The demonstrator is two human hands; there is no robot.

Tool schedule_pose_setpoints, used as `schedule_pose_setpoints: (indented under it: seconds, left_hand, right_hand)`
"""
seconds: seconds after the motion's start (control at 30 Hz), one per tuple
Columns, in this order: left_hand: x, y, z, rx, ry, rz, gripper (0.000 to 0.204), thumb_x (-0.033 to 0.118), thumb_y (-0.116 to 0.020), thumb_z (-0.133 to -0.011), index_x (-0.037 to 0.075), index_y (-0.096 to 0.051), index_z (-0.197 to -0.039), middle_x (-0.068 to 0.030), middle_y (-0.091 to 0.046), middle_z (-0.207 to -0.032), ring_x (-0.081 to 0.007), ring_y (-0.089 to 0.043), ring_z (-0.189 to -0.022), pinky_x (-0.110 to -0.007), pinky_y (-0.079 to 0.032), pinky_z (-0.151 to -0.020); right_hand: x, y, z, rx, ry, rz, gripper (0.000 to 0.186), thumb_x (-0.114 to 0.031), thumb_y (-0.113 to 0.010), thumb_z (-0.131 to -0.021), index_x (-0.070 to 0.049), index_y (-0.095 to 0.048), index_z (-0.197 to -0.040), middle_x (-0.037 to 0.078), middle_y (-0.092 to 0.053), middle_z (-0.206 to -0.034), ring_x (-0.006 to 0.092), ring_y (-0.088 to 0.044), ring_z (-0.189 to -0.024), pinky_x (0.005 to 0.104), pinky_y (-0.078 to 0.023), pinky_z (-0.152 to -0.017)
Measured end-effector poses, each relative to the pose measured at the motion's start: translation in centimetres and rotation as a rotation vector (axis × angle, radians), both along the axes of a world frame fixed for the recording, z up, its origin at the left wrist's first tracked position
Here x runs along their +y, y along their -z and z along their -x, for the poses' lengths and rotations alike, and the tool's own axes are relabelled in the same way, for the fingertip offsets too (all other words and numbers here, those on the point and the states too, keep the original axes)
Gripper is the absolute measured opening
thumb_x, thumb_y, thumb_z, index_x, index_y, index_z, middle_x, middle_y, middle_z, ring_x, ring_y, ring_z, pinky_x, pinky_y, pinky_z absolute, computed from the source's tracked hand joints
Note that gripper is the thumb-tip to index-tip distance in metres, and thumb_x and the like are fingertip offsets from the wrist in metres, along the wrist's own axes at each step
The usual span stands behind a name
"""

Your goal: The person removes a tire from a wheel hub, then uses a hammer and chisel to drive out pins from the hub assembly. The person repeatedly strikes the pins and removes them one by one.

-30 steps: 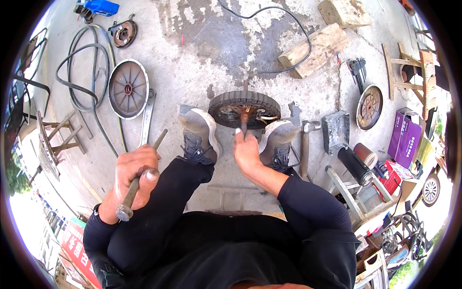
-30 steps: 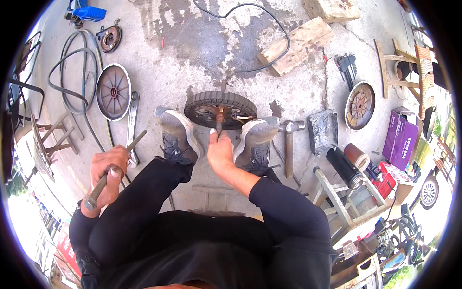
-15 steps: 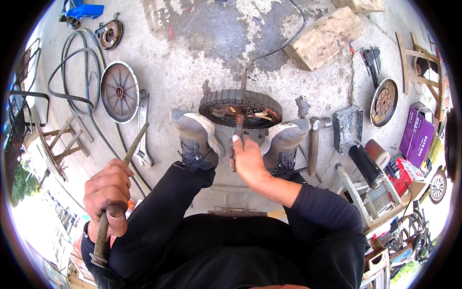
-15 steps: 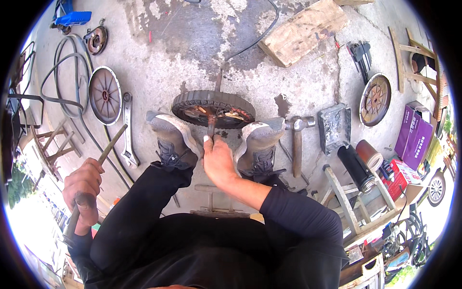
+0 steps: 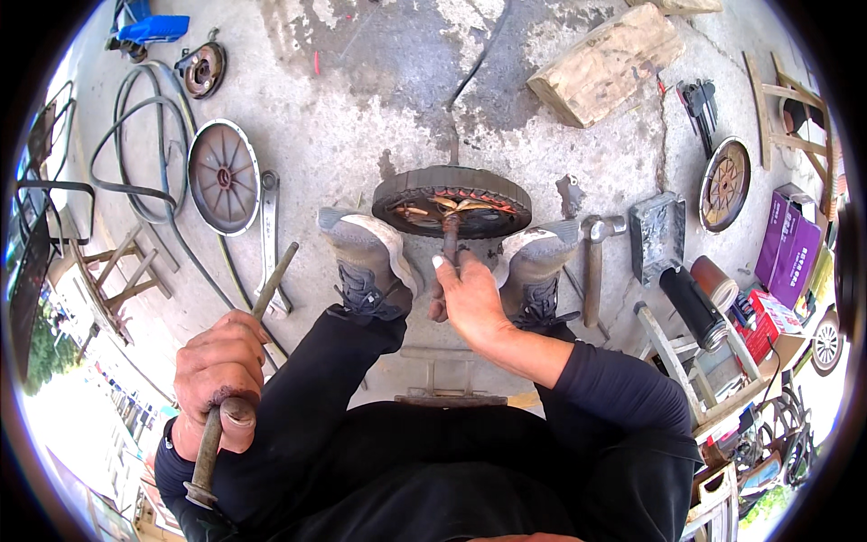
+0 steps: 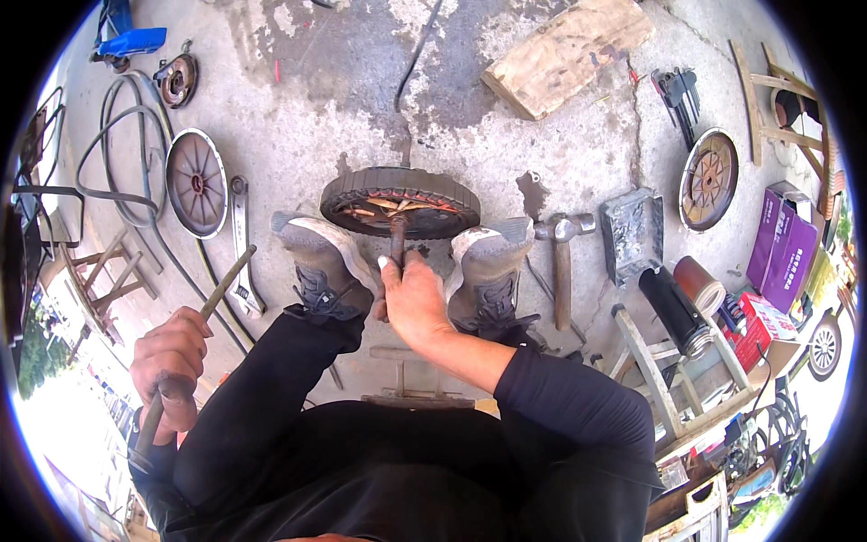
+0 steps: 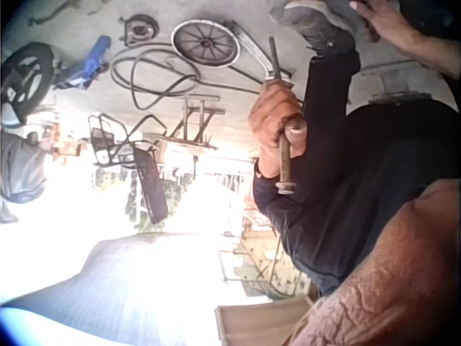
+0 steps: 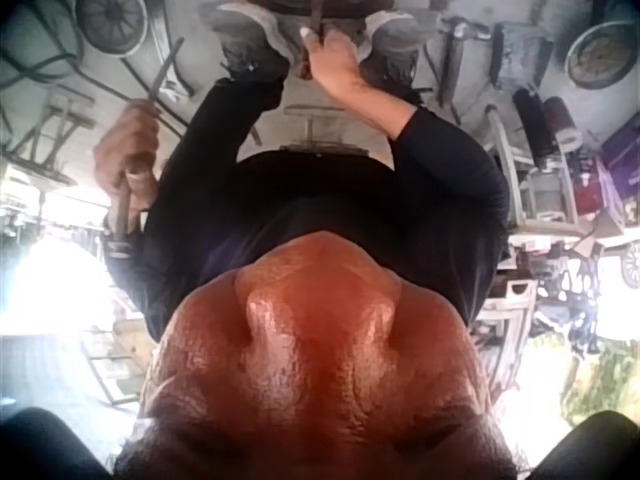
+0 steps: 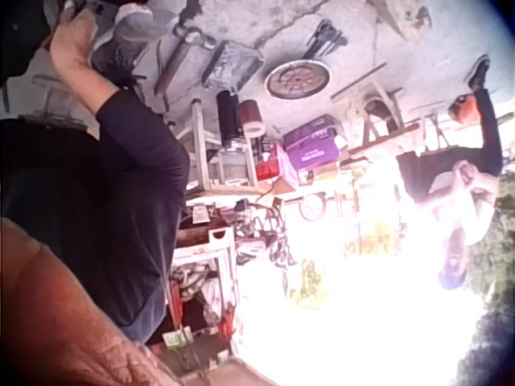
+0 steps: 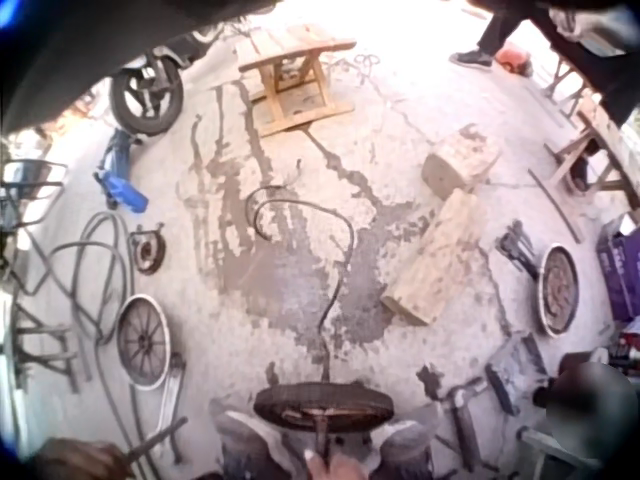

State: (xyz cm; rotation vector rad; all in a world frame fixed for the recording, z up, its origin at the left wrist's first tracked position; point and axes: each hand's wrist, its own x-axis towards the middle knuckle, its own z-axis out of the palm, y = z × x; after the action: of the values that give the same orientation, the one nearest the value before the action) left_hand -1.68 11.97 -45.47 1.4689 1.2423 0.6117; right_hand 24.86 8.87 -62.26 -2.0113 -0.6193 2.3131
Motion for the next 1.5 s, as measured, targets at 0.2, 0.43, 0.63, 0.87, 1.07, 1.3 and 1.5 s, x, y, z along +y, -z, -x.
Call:
schedule_pose_setpoints:
  seconds: [0.2,0.43,0.63,0.87,1.07,1.3,1.5]
  left_hand:
    - [-0.1,0.2,-0.2,-0.01,0.002,-0.016,0.043,0.03,-0.054,-0.098,0.006,-0.048,-0.063,-0.0051,-0.048,-0.058,-0.0255,-0.051,-0.055,-0.043,-0.049,-0.065]
    - [0.0,-0.1,-0.5,-0.058,-0.002,0.009,0.054,0.043,-0.054,-0.102,0.007,-0.048,-0.063,-0.0046,-0.049,-0.059,-0.0249,-0.051,-0.056,-0.044,-0.049,-0.066]
    - [0.3,0.3,-2.3,-0.251,0.065,-0.027,0.053,0.044,-0.058,-0.101,0.008,-0.048,-0.064,-0.0038,-0.048,-0.061,-0.0258,-0.052,-0.057,-0.044,-0.05,-0.069]
    - [0.1,-0.1,-4.2,-0.372,0.172,-0.136,0.045,0.033,-0.058,-0.1,0.007,-0.046,-0.065,-0.0051,-0.042,-0.061,-0.0294,-0.047,-0.056,-0.042,-0.047,-0.068]
    - [-0.5,0.5,-5.0,-0.323,0.209,-0.17,0.051,0.039,-0.057,-0.102,0.003,-0.046,-0.068,-0.0085,-0.042,-0.066,-0.0311,-0.045,-0.06,-0.041,-0.038,-0.064]
    - [-0.9,-0.5,-8.0,-0.231,0.481,-0.193,0.041,0.033,-0.073,-0.091,0.006,-0.05,-0.071,-0.0079,-0.043,-0.066,-0.0303,-0.046,-0.061,-0.04,-0.038,-0.063]
    - [-1.0,0.0,-16.2,-0.217,0.603,-0.386,0.036,0.031,-0.081,-0.079,0.008,-0.055,-0.071,-0.0053,-0.048,-0.065,-0.0269,-0.053,-0.06,-0.039,-0.041,-0.059]
  right_hand:
    - [-0.1,0.1,-0.2,0.031,0.002,0.002,0.029,-0.028,-0.049,-0.108,0.001,-0.048,-0.104,0.01,-0.059,-0.076,0.0206,-0.063,-0.054,0.0345,-0.052,-0.048]
    - [0.1,0.1,-0.4,0.058,0.069,0.05,0.031,-0.03,-0.048,-0.108,0.001,-0.047,-0.106,0.01,-0.059,-0.078,0.0216,-0.064,-0.055,0.034,-0.053,-0.049]
    - [0.0,0.5,-0.5,0.069,0.072,0.042,0.032,-0.031,-0.047,-0.107,0.001,-0.048,-0.11,0.012,-0.061,-0.08,0.0243,-0.067,-0.058,0.0329,-0.054,-0.052]
    - [0.2,0.5,-0.7,0.057,0.019,0.027,0.038,-0.034,-0.048,-0.107,0.003,-0.049,-0.117,0.013,-0.064,-0.087,0.0234,-0.069,-0.064,0.0328,-0.054,-0.053]
    - [1.0,-2.1,-1.6,0.042,-0.278,0.042,0.048,-0.041,-0.049,-0.105,0.006,-0.053,-0.116,0.016,-0.067,-0.091,0.0243,-0.071,-0.066,0.037,-0.056,-0.053]
    - [4.3,-11.8,-8.1,-0.062,-0.94,-0.644,0.041,-0.035,-0.059,-0.098,0.005,-0.067,-0.105,0.027,-0.07,-0.098,0.0448,-0.066,-0.1,0.0521,-0.051,-0.088]
    - [4.4,-13.5,-12.7,0.002,-0.341,-0.772,0.031,-0.024,-0.059,-0.102,0.004,-0.064,-0.113,0.013,-0.071,-0.088,0.0231,-0.068,-0.076,0.0354,-0.053,-0.071]
